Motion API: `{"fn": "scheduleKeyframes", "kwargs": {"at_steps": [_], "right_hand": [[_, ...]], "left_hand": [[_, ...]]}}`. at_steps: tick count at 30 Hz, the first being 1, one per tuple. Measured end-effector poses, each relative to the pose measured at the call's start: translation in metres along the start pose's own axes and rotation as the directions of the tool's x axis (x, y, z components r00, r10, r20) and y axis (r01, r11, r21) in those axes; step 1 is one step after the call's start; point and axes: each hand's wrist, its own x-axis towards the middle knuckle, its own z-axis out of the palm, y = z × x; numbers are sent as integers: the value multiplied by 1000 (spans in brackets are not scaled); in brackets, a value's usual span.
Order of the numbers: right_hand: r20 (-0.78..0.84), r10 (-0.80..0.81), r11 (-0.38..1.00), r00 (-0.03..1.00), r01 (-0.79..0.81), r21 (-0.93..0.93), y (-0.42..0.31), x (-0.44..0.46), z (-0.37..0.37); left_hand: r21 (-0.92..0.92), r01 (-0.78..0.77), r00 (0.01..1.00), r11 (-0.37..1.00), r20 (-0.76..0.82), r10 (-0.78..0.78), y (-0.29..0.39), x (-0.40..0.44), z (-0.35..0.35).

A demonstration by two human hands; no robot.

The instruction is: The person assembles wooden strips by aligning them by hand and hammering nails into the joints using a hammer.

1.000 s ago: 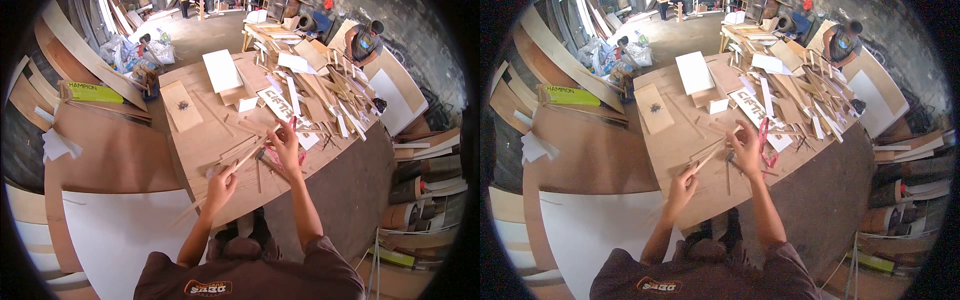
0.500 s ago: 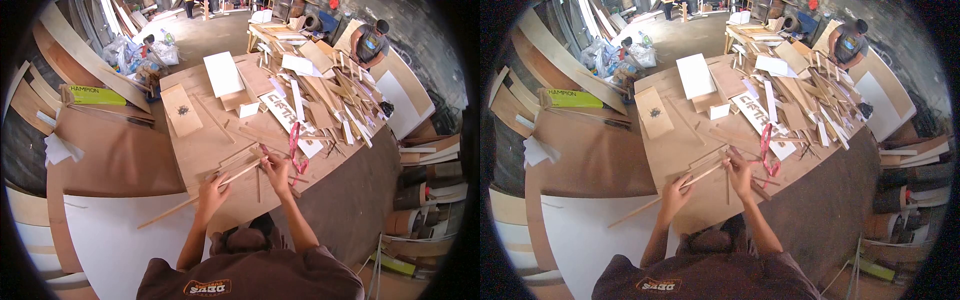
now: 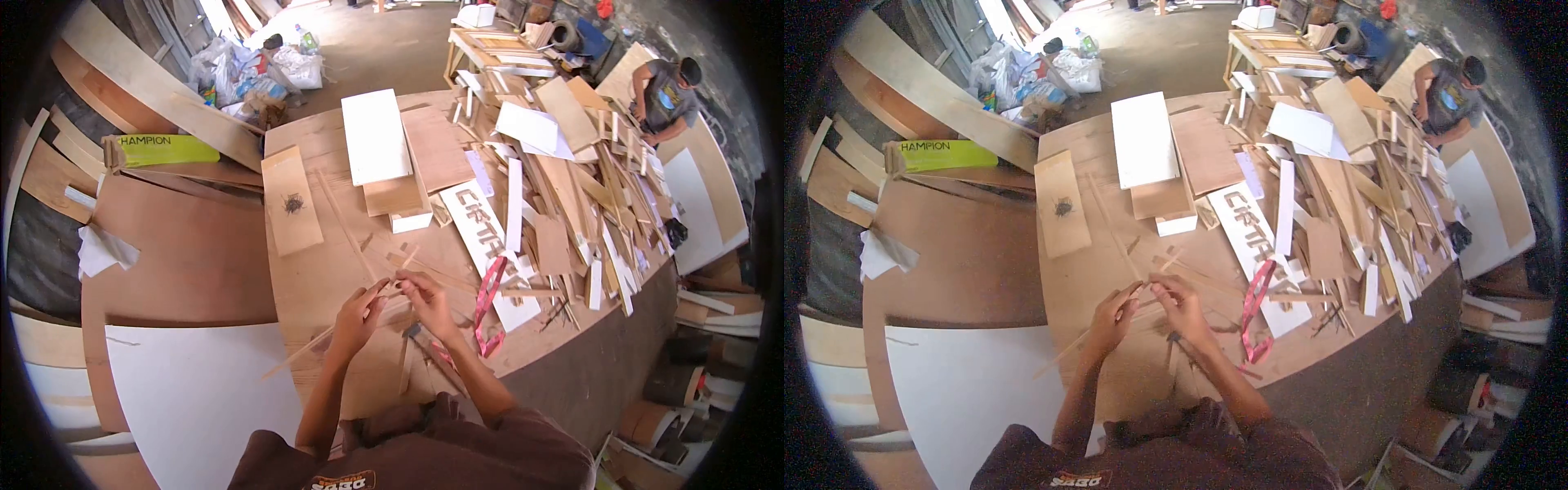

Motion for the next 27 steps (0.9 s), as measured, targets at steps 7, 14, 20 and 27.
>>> {"fn": "scheduleKeyframes", "kwargs": {"at_steps": [7, 14, 20, 27], "right_hand": [[-34, -301, 769, 953, 221, -600, 108, 138, -36], [38, -194, 496, 980, 132, -858, 145, 179, -35], [63, -185, 583, 981, 161, -797, 139, 153, -39], [76, -127, 593, 989, 137, -793, 121, 50, -38]], "left_hand": [[105, 162, 974, 981, -177, -142, 25, 33, -20], [-110, 330, 935, 937, -95, -341, 23, 38, -56], [-4, 195, 935, 981, -302, -187, 39, 30, -83], [49, 45, 942, 998, -334, -26, 50, 1, -106]]}}
